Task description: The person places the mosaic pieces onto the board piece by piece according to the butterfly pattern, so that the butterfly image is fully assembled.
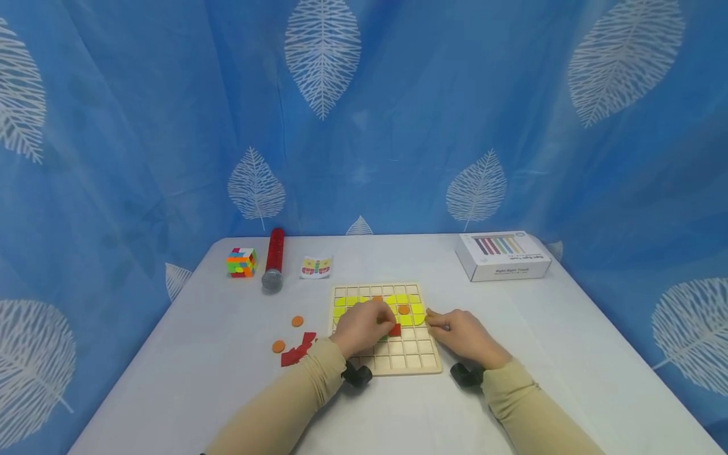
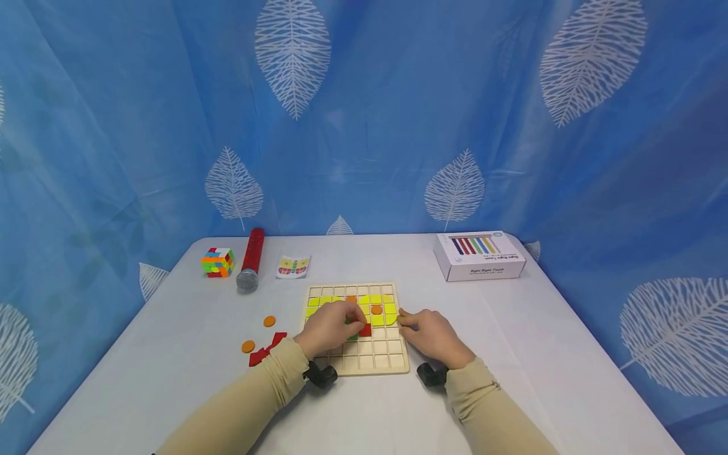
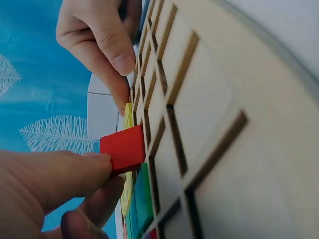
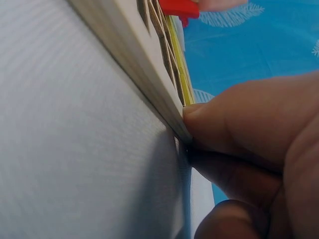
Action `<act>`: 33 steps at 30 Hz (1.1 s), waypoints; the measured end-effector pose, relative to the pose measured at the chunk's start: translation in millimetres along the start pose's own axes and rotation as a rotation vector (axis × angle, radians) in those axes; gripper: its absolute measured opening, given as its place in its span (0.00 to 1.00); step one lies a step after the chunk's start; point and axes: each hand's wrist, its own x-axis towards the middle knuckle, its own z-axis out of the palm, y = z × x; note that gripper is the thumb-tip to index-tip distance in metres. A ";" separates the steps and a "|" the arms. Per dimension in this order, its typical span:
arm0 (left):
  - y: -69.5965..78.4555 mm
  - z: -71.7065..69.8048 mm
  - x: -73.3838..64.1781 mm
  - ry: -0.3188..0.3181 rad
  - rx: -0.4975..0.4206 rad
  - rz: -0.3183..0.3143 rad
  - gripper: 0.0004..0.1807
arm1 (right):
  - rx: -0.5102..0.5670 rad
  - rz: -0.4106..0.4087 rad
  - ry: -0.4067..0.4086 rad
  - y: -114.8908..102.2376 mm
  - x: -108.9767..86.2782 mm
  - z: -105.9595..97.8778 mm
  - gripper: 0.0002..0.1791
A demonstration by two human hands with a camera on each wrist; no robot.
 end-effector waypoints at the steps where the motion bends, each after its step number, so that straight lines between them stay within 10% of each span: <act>1: 0.0 0.5 -0.3 -0.001 0.014 0.005 0.02 | 0.003 0.003 -0.001 -0.1 0.1 0.5 0.18; 13: 2.1 4.4 0.7 -0.009 0.159 0.076 0.02 | 0.018 0.004 0.000 0.7 0.5 2.7 0.18; 19: -4.4 -9.5 -12.0 0.017 0.089 0.015 0.04 | 0.012 0.019 -0.001 -0.1 0.7 2.5 0.18; 27: -73.2 -76.2 -49.4 0.181 -0.089 -0.267 0.11 | -0.009 0.025 0.001 -5.4 1.7 0.9 0.19; 33: -122.6 -102.1 -79.7 0.169 -0.137 -0.391 0.12 | -0.021 0.033 -0.003 -6.1 -1.1 0.1 0.21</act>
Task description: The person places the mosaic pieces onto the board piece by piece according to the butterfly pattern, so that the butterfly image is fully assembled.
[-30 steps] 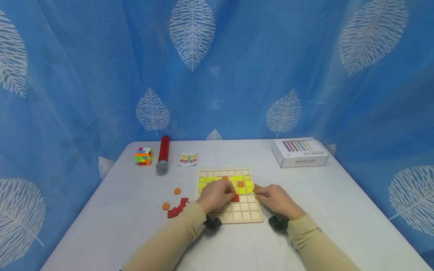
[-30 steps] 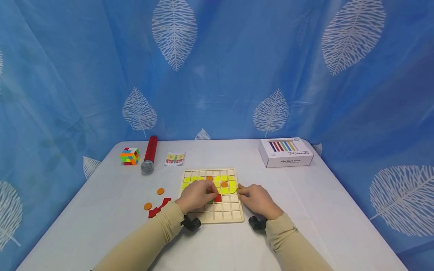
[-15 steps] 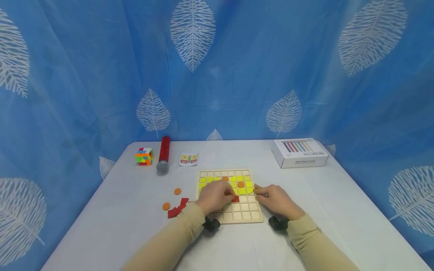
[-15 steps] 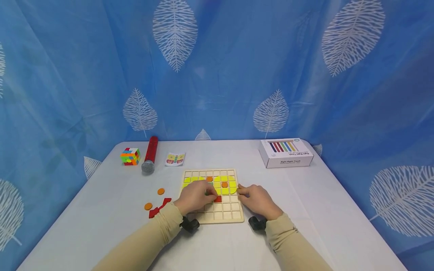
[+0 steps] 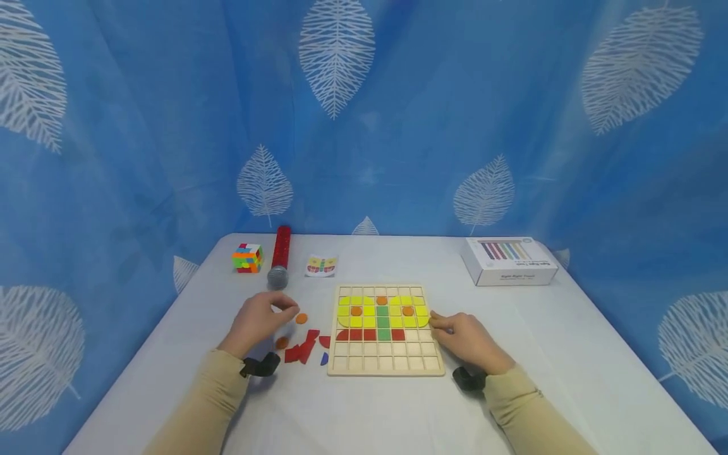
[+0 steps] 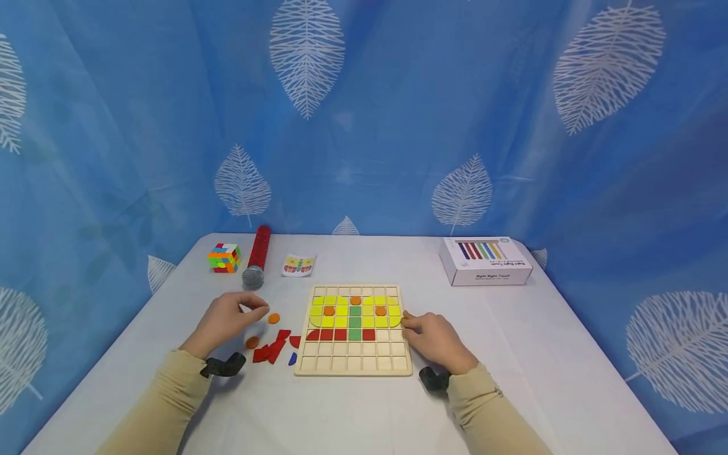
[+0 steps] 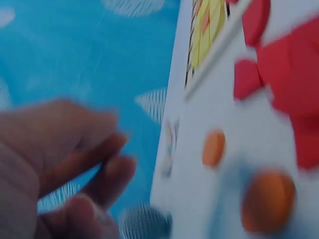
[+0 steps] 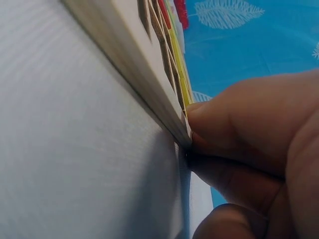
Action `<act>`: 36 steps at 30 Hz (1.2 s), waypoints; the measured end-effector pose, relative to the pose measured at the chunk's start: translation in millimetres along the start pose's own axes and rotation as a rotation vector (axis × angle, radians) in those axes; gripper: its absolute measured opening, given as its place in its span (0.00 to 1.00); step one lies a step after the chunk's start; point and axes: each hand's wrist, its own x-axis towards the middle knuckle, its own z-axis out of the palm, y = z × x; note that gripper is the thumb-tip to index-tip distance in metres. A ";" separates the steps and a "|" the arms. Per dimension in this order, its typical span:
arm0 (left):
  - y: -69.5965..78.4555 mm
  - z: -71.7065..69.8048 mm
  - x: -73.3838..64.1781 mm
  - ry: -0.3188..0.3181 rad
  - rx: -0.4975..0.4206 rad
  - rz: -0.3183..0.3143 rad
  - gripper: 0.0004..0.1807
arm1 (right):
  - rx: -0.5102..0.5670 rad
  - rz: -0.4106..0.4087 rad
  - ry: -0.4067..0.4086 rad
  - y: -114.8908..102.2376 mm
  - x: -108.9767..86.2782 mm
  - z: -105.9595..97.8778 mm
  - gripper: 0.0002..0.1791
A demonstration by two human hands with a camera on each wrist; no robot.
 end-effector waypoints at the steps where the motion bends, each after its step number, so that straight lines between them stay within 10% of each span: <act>1: -5.4 -0.5 -1.6 -0.029 -0.005 -0.004 0.12 | 0.002 -0.002 0.006 0.0 -0.3 0.1 0.21; 8: -16.6 11.0 -8.4 -0.236 0.087 0.038 0.18 | 0.011 -0.019 0.008 2.6 0.5 -0.6 0.21; 25: -25.3 11.6 -0.4 -0.036 -0.023 -0.010 0.14 | 0.016 -0.022 -0.004 2.2 0.1 -1.1 0.21; 36: -29.2 8.0 0.4 -0.116 0.074 -0.032 0.16 | 0.018 -0.009 -0.015 -0.6 -0.5 -2.2 0.21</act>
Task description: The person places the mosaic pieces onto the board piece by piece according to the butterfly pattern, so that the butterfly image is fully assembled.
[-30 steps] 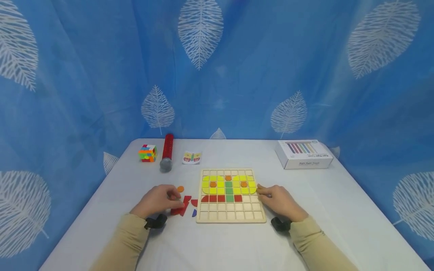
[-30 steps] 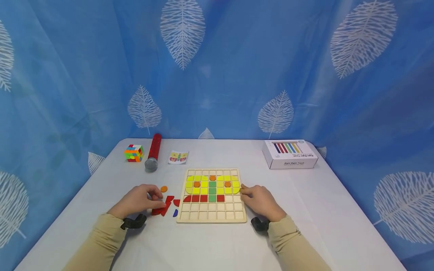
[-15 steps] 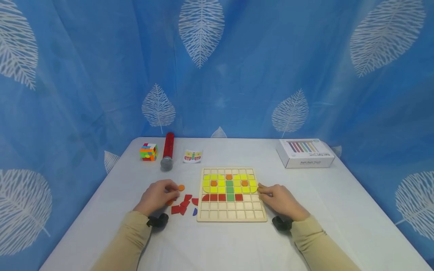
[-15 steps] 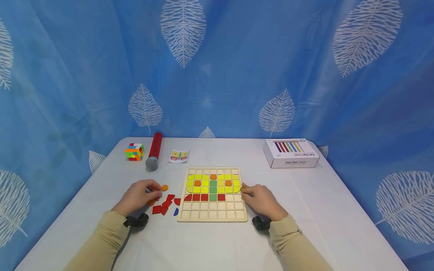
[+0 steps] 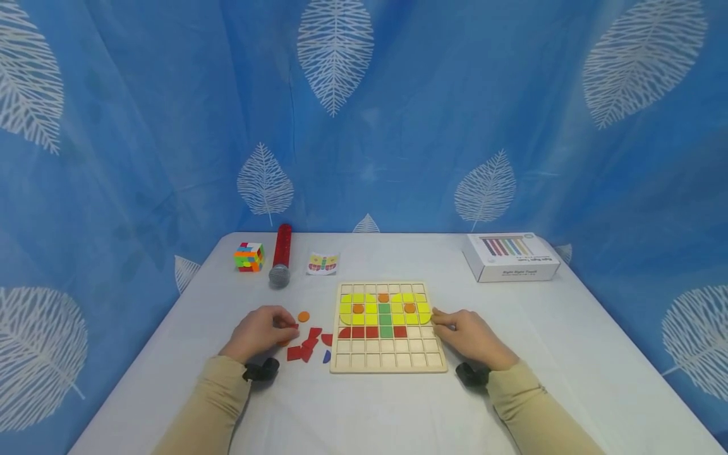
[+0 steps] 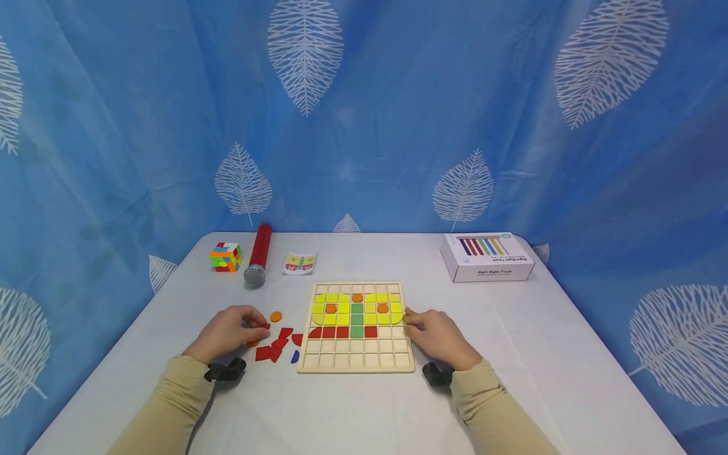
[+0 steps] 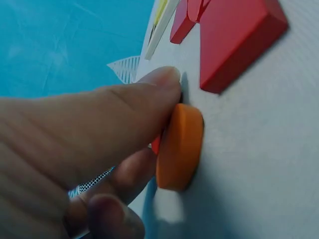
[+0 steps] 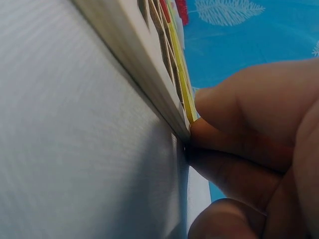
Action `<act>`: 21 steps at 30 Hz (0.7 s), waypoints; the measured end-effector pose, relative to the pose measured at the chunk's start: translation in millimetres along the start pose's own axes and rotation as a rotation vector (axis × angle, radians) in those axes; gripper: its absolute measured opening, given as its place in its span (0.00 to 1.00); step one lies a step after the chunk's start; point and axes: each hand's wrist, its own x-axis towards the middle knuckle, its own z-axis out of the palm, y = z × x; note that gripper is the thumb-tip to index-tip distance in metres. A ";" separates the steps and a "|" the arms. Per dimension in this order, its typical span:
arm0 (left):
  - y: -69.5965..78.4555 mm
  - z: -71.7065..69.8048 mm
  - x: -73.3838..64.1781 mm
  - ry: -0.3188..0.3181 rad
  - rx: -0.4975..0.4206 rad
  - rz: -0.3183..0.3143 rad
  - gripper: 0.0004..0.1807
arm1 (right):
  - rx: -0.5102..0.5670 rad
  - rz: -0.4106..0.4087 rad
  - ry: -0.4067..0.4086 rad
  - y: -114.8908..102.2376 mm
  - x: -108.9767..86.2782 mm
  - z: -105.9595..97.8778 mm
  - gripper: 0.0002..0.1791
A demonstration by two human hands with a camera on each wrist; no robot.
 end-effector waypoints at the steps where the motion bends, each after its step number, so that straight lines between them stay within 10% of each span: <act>1: 0.2 -0.1 -0.4 0.004 0.002 0.004 0.16 | 0.000 0.003 -0.001 -0.4 0.0 0.1 0.21; 21: 4.8 -9.6 -11.3 -0.207 0.077 0.056 0.17 | -0.005 0.003 -0.002 -1.0 -0.4 -0.1 0.21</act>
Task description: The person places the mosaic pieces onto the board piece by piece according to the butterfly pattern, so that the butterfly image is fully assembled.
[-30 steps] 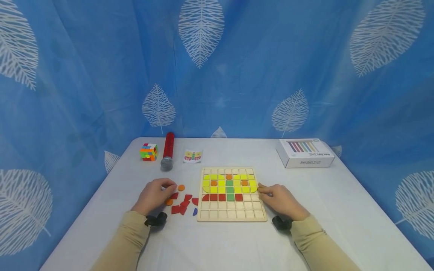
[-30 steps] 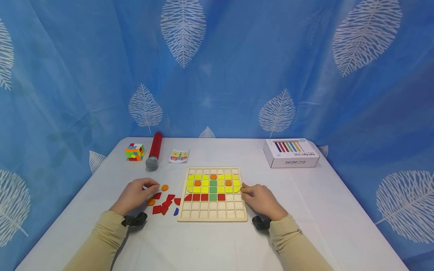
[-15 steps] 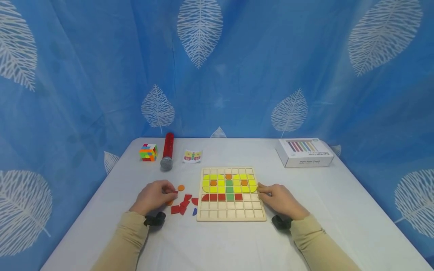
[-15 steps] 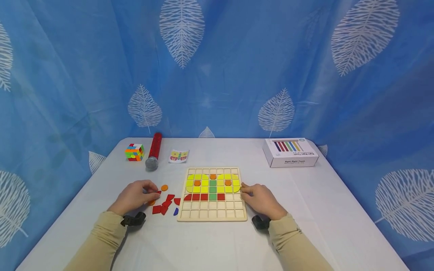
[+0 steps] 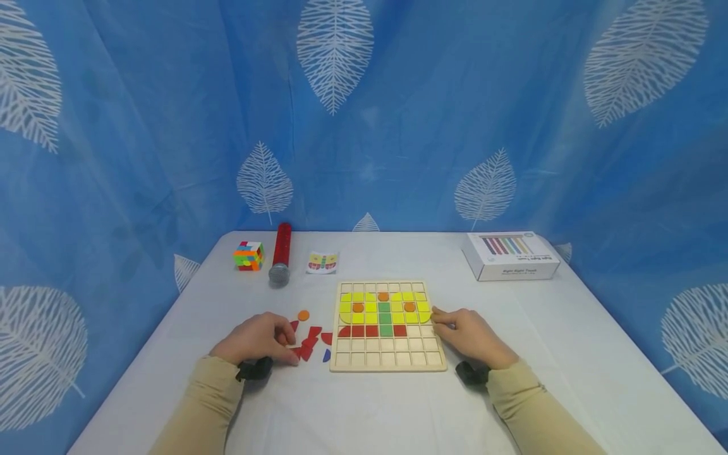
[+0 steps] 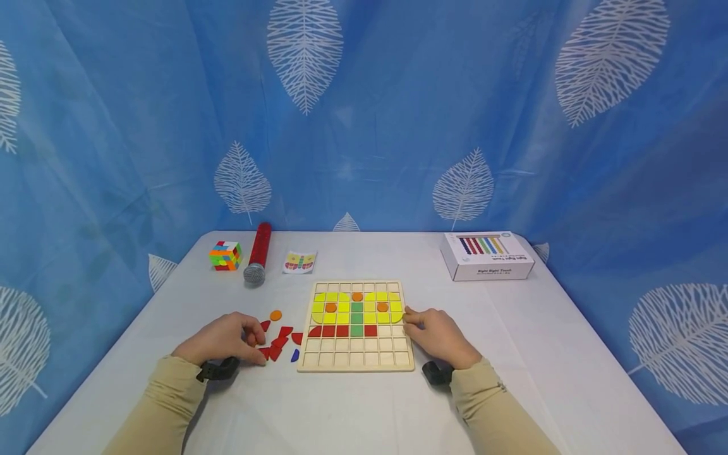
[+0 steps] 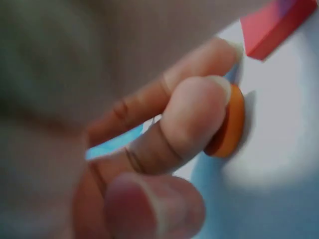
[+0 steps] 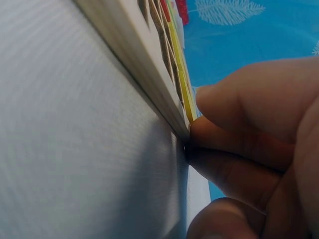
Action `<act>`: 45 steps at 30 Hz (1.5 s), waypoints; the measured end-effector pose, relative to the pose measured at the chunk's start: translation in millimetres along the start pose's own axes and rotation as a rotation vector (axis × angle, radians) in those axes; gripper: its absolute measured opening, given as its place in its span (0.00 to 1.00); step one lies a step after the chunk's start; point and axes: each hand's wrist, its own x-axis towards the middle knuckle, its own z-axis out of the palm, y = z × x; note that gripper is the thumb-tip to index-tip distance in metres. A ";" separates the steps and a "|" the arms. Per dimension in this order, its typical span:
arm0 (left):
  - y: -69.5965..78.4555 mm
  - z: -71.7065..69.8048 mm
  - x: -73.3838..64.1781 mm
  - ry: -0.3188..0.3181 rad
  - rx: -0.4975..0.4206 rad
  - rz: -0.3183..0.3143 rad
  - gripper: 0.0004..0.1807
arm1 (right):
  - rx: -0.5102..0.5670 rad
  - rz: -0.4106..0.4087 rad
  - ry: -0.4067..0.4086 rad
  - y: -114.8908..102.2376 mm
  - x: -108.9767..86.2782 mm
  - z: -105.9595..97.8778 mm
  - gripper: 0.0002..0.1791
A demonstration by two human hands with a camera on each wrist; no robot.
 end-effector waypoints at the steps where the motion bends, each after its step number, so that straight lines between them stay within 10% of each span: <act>1: 0.1 0.1 0.3 0.000 0.003 0.003 0.17 | 0.002 0.000 0.000 0.3 -0.1 -0.2 0.21; 21: 9.0 2.3 10.5 0.224 -0.213 0.078 0.09 | 0.017 0.018 0.000 0.7 -1.5 -1.8 0.21; 33: 90.9 43.9 29.5 0.173 -0.185 0.296 0.03 | 0.005 0.012 0.001 4.5 -0.9 -1.7 0.20; 45: 175.1 93.7 56.6 0.175 -0.055 0.342 0.03 | 0.002 -0.039 -0.002 7.1 -0.2 0.5 0.20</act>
